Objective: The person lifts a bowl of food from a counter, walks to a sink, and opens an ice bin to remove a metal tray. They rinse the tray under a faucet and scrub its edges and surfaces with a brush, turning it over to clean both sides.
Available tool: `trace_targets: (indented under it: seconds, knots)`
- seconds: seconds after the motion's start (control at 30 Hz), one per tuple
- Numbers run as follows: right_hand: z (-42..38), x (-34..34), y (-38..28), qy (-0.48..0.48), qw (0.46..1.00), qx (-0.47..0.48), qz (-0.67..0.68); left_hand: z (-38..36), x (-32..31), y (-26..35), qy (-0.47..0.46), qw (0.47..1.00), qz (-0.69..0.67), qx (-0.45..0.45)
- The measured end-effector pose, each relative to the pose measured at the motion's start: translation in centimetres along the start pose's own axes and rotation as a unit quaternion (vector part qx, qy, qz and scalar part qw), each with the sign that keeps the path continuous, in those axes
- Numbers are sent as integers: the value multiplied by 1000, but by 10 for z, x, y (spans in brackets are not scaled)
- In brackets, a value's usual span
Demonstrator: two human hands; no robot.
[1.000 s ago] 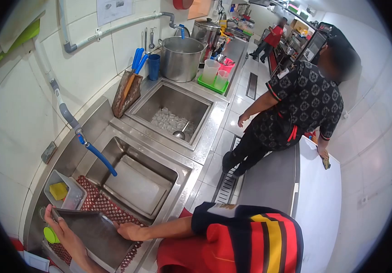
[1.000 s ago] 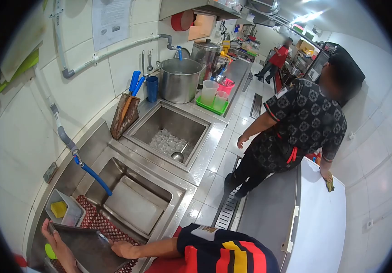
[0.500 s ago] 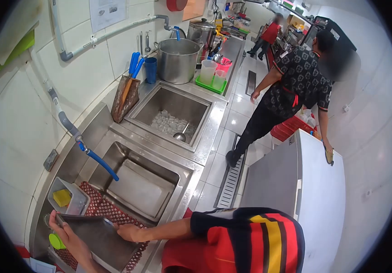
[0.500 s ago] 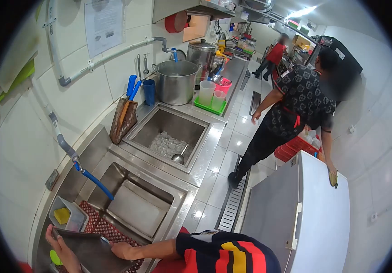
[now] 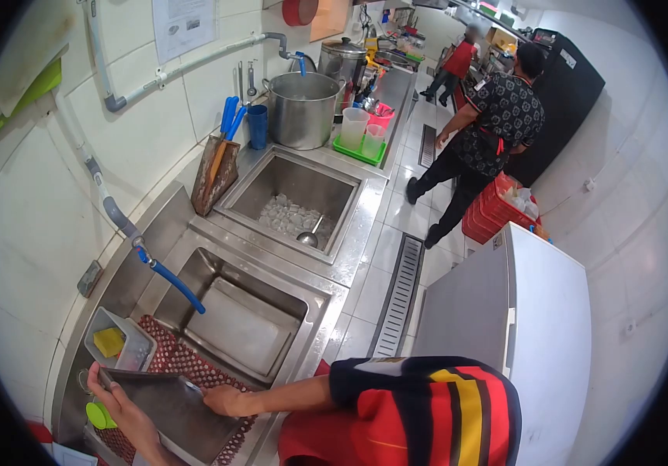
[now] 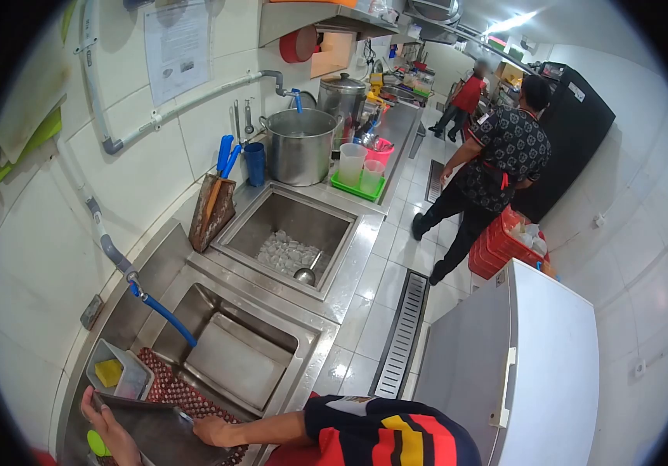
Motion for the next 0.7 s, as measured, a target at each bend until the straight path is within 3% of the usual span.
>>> trace_targets:
  seconds: [0.13, 0.47, 0.57, 0.67, 0.7]
  knots:
    - [-1, 1, 9, -37, 997, -57, 31, -1, -3, 0, -1, 999, -25, 22]
    - [-4, 1, 0, 19, 999, 3, -34, 7, 5, -4, 1, 1000, 8, 14]
    - [6, 6, 1, 38, 998, 0, 42, -1, 5, -4, 7, 1000, -1, 12]
    - [-3, 13, 6, 24, 997, -55, 46, 2, 4, -8, 4, 999, -23, 25]
    - [-3, 6, 2, -10, 999, -32, 33, 3, 6, -6, 2, 1000, -10, 24]
Point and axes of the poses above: each hand's wrist, its own z-axis towards the middle knuckle, its own x-axis out of the back of the hand, y = z × x, the point moved 10 cm from there along z, towards the middle knuckle, and after that the axes turned 12 degrees about -x, right-handed, at the moved point
